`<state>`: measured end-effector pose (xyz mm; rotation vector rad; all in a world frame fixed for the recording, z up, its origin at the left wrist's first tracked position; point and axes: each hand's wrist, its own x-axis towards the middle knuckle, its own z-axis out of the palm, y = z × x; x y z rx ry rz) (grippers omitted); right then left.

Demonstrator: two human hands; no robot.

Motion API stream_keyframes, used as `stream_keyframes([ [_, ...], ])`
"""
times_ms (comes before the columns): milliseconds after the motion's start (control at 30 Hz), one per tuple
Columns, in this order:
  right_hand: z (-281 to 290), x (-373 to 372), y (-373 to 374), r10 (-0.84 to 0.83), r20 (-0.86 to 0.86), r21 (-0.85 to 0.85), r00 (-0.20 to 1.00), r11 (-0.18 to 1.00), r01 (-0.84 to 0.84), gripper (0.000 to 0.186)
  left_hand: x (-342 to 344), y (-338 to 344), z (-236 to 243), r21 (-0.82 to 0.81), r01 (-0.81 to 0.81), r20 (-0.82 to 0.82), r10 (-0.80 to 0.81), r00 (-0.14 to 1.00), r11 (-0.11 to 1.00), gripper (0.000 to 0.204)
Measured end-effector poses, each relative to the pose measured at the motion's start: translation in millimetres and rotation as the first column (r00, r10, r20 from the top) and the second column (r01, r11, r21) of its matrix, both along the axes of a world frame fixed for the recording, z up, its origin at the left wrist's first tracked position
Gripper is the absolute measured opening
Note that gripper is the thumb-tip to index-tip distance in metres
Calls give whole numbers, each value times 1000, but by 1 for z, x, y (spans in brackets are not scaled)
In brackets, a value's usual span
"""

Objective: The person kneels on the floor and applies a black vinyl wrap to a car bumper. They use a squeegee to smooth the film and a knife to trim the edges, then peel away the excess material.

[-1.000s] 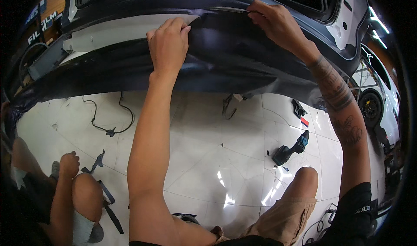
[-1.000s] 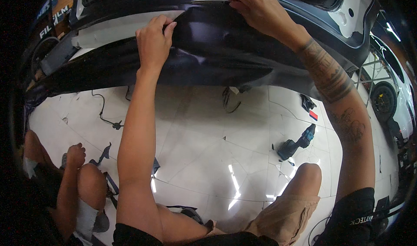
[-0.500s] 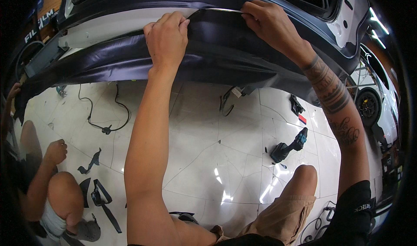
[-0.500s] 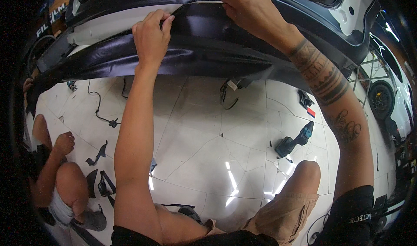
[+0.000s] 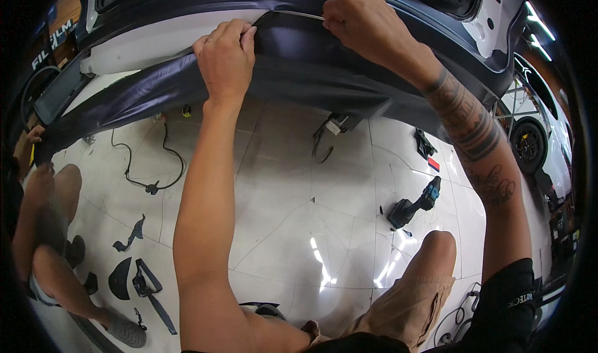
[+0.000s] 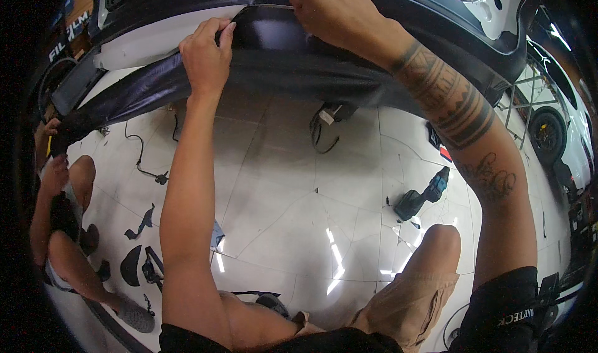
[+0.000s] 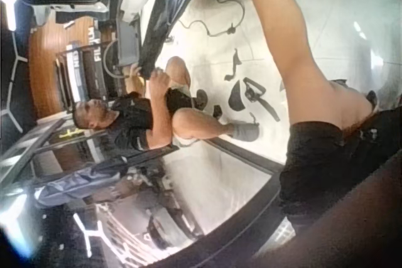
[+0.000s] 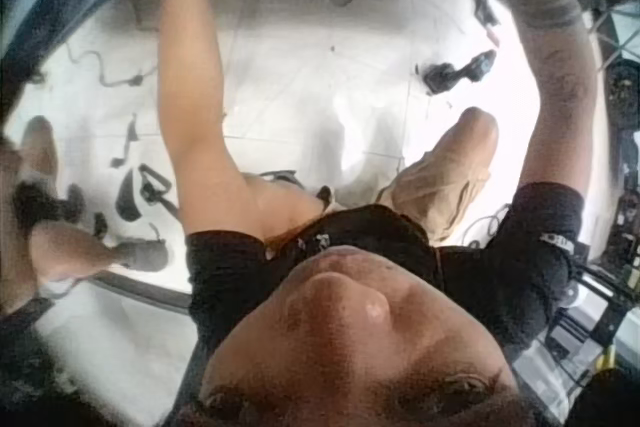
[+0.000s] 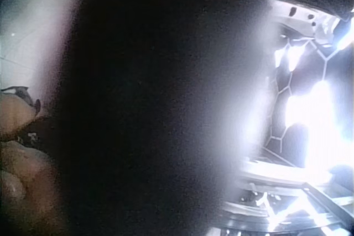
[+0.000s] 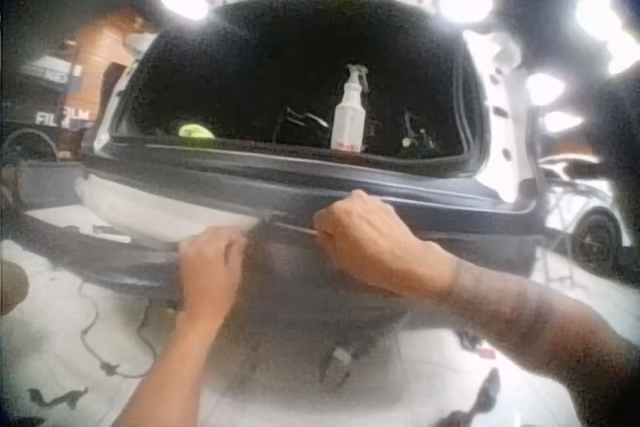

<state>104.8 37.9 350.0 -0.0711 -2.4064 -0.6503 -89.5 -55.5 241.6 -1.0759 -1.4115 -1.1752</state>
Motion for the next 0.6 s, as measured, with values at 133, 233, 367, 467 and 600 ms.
stream_keyframes([
  [133, -2, 2, 2, -18, -36, -105, 999, 994, 14, 11, -2, 2, -1, 7, 35, 9, -35, 999, 999, 10],
  [233, -2, 5, 1, -134, -8, -196, 991, 972, 130, 13, -4, 2, -1, 6, 58, 6, -58, 998, 998, 11],
  [367, -3, 12, 12, -24, -57, -50, 998, 999, 21, 13, -5, 3, -1, 25, 102, 6, -102, 995, 994, 11],
  [467, -2, 17, 7, -73, -49, -103, 996, 992, 68, 12, -10, 2, -1, 32, 104, -4, -103, 995, 994, 11],
  [600, -5, 26, 6, -139, -68, -208, 988, 971, 122, 13, -9, 3, -3, 26, 92, 3, -92, 996, 995, 11],
])
